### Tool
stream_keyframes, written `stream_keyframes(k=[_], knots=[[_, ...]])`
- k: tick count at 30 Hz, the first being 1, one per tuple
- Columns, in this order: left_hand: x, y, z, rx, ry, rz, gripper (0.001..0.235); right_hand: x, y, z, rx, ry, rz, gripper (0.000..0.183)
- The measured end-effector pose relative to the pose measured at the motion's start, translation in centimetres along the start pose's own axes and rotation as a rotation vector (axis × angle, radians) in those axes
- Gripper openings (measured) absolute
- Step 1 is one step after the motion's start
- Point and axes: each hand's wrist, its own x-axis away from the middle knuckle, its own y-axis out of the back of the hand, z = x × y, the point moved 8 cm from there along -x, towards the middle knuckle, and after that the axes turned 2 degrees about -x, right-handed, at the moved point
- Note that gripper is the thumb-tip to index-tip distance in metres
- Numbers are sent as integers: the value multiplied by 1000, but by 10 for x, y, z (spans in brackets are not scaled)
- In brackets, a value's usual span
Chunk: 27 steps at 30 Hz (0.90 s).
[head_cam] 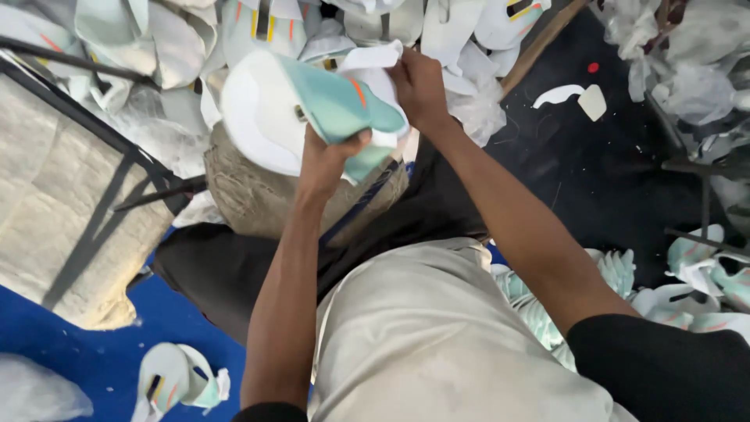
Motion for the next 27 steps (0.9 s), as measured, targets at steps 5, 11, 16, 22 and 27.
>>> stream_keyframes(k=[5,11,16,22,27], knots=[[-9,27,72,112,60,8,52,-2,-7,-26,200,147,8,21],[-38,35,40,47,323,-176,47,-24,-40,-88,253,-54,-47,26],[-65,35,2,286,449,-93,38,-24,-12,8,-88,2,-68,26],[5,4,-47,-316,316,52,34,16,46,114,-404,205,155,31],[81,-6,-38,-545,-179,47,29,87,50,23,-197,-206,62,28]])
